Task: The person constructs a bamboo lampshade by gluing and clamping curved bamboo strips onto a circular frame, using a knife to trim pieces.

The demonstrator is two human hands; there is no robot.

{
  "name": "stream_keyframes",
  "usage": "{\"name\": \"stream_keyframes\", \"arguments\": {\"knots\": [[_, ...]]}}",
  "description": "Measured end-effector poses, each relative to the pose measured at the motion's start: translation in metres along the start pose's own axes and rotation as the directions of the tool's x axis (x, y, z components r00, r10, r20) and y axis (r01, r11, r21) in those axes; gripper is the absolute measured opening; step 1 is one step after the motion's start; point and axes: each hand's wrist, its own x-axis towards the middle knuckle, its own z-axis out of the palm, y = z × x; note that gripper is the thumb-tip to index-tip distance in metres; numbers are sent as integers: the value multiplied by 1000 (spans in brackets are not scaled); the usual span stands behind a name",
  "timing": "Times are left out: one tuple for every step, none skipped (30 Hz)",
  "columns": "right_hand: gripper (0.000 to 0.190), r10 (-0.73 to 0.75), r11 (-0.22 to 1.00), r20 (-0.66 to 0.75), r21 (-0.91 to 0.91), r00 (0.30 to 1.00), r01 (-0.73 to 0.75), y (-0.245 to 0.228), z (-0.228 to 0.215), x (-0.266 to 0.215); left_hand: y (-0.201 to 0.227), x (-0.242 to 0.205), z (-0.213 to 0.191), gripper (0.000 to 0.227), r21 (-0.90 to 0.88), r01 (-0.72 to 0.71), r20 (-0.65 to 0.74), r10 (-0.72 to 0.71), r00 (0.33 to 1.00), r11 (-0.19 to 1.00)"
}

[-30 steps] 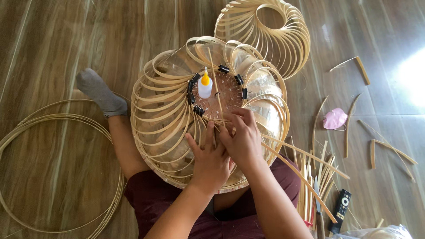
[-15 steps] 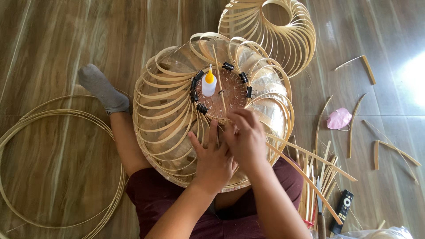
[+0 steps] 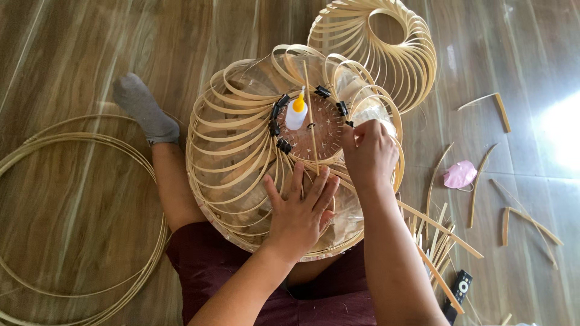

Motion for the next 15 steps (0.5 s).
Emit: {"name": "stream_keyframes", "arguments": {"knots": [[27,0,1000,-18,12,1000,0,0,0,0,0,0,0,69,-6,-2,-5,2,1000,1000],[24,0,1000,-36,23,999,1,0,-3,1,0,0,0,70,-12,-3,-10,3,1000,1000],[23,41,995,-23,96,999,-39,-1,-7,3,0,0,-1,70,-14,-2,-11,2,1000,1000],[23,81,983,-7,167,997,-79,-2,-13,5,0,1,-1,70,-17,-1,-11,0,1000,1000],[22,119,965,17,233,993,-120,-4,-21,6,1,0,-1,70,-22,3,-11,-4,1000,1000],[18,-19,959,59,283,998,1,-7,-29,6,1,1,-1,70,-43,8,-15,-8,1000,999],[13,-154,935,96,336,983,114,-9,-38,5,1,1,0,71,-64,10,-16,-11,1000,998],[10,-287,893,125,394,950,218,-14,-46,4,1,0,0,71,-85,13,-18,-14,1000,996],[10,-405,864,154,387,901,322,-19,-52,6,1,2,0,70,-86,16,2,-16,1000,996],[10,-515,822,184,383,837,421,-25,-57,8,0,4,0,70,-87,20,22,-18,1000,996],[10,-615,767,218,384,758,513,-32,-61,8,1,3,-1,70,-90,27,45,-23,999,996],[11,-645,754,245,356,724,552,-37,-64,10,2,4,-1,69,-86,31,54,-27,998,996],[12,-672,737,272,331,688,589,-43,-65,13,2,4,0,68,-80,36,65,-31,997,996],[12,-697,717,300,306,652,626,-48,-67,14,4,4,0,68,-74,40,76,-35,996,996],[13,-707,708,315,297,634,641,-52,-67,17,3,4,0,68,-68,39,78,-34,996,997]]}}
